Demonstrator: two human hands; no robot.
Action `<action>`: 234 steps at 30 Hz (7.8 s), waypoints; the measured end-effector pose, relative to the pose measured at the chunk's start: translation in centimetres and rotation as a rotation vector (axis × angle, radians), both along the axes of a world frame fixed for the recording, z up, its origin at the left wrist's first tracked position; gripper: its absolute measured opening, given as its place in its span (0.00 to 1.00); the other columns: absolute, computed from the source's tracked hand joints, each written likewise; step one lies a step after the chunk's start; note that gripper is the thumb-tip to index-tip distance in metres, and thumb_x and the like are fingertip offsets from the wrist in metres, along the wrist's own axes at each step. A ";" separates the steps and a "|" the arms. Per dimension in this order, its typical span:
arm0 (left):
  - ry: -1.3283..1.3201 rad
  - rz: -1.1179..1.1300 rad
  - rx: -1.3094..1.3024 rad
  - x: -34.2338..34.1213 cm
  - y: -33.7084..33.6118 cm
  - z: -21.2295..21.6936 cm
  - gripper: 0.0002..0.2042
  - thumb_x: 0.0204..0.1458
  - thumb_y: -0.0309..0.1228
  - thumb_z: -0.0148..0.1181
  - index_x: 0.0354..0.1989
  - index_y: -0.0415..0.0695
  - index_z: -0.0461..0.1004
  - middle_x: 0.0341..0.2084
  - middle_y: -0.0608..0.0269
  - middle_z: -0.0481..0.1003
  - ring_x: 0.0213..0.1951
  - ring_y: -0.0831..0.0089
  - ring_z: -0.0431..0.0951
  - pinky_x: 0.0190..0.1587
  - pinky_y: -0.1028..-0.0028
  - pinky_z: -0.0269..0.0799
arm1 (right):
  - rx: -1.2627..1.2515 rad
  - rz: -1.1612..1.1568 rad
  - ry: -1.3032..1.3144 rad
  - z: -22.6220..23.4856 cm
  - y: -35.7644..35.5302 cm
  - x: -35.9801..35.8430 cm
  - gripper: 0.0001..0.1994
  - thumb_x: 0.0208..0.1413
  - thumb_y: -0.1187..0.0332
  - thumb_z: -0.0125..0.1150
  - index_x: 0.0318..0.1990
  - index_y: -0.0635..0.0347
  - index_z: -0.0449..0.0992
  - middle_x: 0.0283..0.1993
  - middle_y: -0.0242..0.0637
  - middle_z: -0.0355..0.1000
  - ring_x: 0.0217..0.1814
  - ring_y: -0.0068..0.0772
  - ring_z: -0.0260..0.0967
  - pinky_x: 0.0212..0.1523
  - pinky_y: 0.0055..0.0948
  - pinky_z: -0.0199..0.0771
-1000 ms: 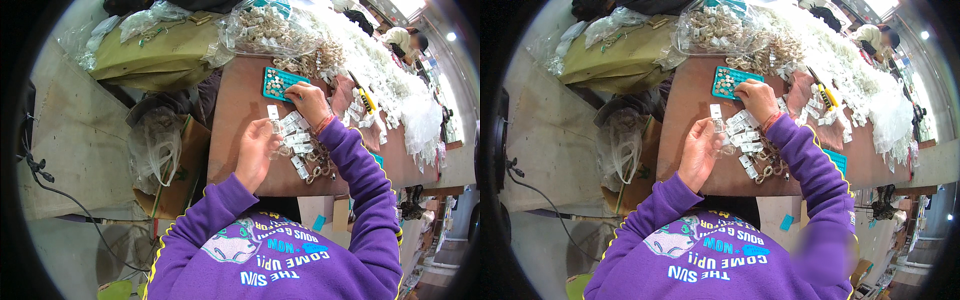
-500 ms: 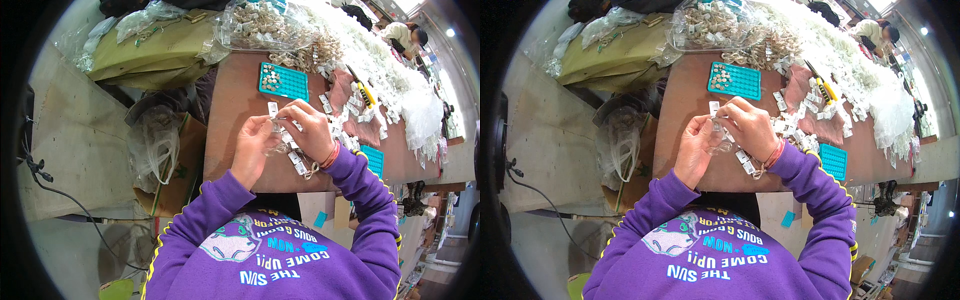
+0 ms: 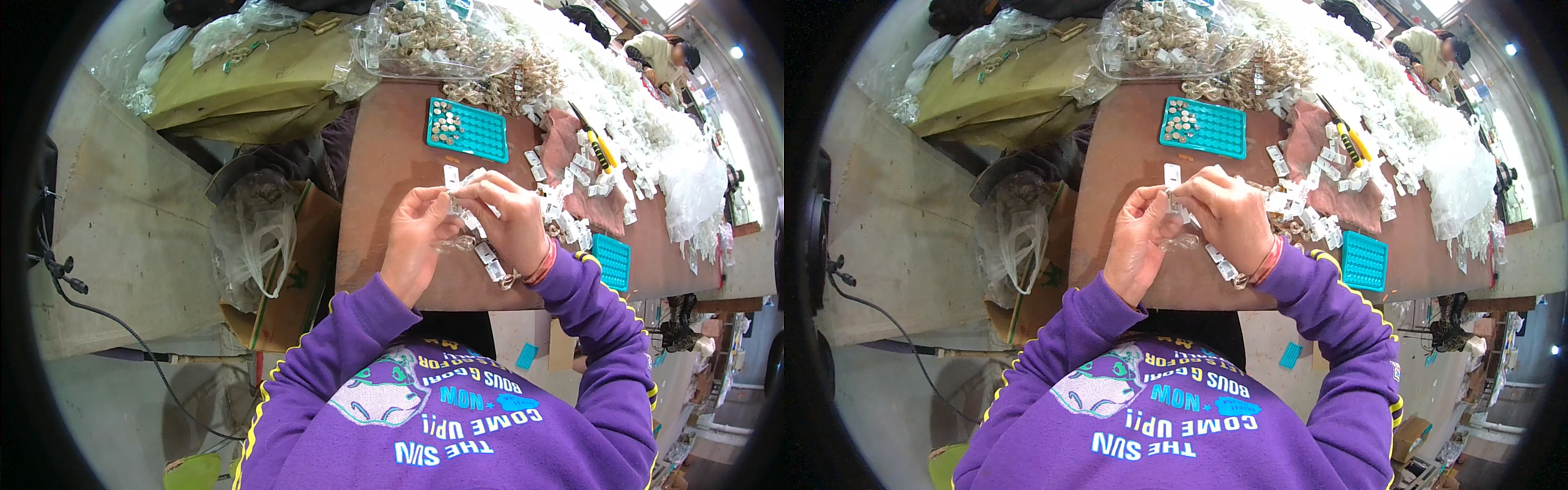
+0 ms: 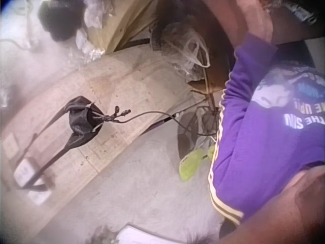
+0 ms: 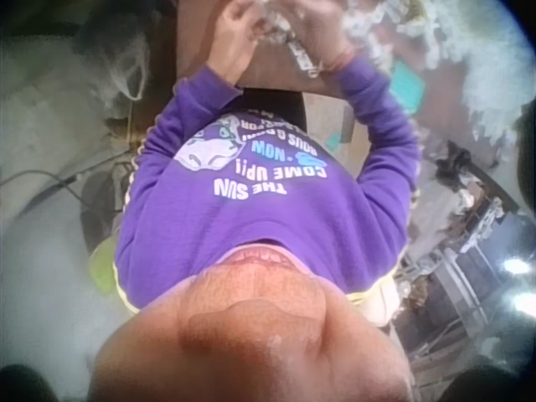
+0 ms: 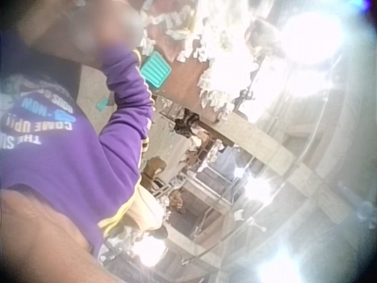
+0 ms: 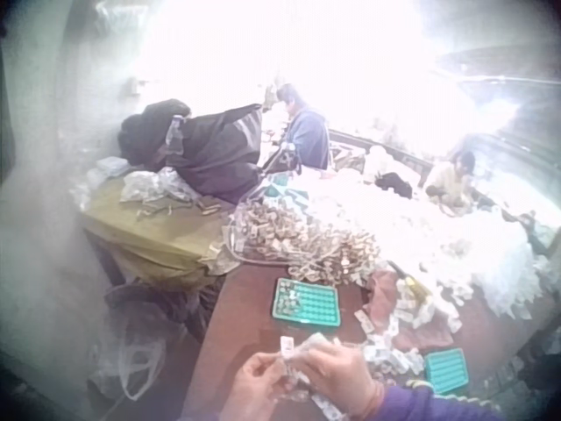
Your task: The person repeatedly picks small white plastic housings and metallic pins from a workbench, inserts the pins into the housings, and places the assembled units into a blue tray. The person handles items one at a time and occasionally adjusts the tray position.
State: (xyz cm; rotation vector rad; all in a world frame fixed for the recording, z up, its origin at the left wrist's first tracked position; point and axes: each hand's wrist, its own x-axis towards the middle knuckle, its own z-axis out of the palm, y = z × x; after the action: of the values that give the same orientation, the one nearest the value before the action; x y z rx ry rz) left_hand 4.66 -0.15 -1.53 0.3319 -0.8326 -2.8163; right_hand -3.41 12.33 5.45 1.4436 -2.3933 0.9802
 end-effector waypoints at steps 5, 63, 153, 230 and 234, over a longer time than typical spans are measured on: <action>0.033 0.027 0.119 0.0 0.1 -0.2 0.07 0.59 0.29 0.59 0.43 0.43 0.72 0.39 0.64 0.76 0.34 0.78 0.77 0.38 0.78 0.75 | -0.054 0.061 0.191 -1.0 0.0 0.6 0.15 0.42 0.80 0.62 0.41 0.61 0.79 0.36 0.38 0.75 0.37 0.42 0.73 0.36 0.36 0.75; 0.062 -0.410 0.430 4.5 2.4 2.8 0.14 0.63 0.37 0.53 0.56 0.51 0.69 0.48 0.69 0.73 0.49 0.74 0.73 0.51 0.70 0.72 | -0.074 0.212 0.379 2.2 4.3 4.3 0.16 0.45 0.71 0.68 0.42 0.64 0.75 0.38 0.38 0.73 0.36 0.40 0.75 0.35 0.33 0.77; 0.425 0.059 -1.073 4.9 1.9 2.3 0.03 0.56 0.25 0.60 0.37 0.42 0.76 0.32 0.61 0.77 0.34 0.72 0.78 0.40 0.72 0.76 | -0.269 -0.145 -0.074 0.9 5.4 4.3 0.08 0.48 0.80 0.63 0.38 0.64 0.77 0.37 0.41 0.75 0.37 0.35 0.76 0.38 0.29 0.75; -0.154 -0.267 0.147 2.7 0.5 1.7 0.12 0.62 0.29 0.52 0.52 0.43 0.67 0.28 0.68 0.71 0.27 0.80 0.68 0.27 0.82 0.66 | -0.162 -0.431 0.553 0.8 9.4 -6.4 0.05 0.45 0.74 0.66 0.32 0.52 0.80 0.31 0.29 0.75 0.33 0.36 0.72 0.37 0.34 0.70; -0.149 -0.276 0.168 2.7 0.7 1.6 0.11 0.62 0.29 0.53 0.51 0.43 0.67 0.28 0.68 0.70 0.28 0.80 0.69 0.27 0.82 0.66 | -0.103 -0.375 0.546 1.1 9.3 -6.1 0.06 0.44 0.76 0.67 0.30 0.53 0.79 0.30 0.31 0.75 0.34 0.35 0.73 0.37 0.32 0.71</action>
State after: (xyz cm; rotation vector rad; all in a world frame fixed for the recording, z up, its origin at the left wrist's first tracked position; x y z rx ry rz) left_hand 7.36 0.50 0.09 0.4919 -0.7201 -3.1617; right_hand -9.52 21.66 6.55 1.0033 -2.0595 0.5234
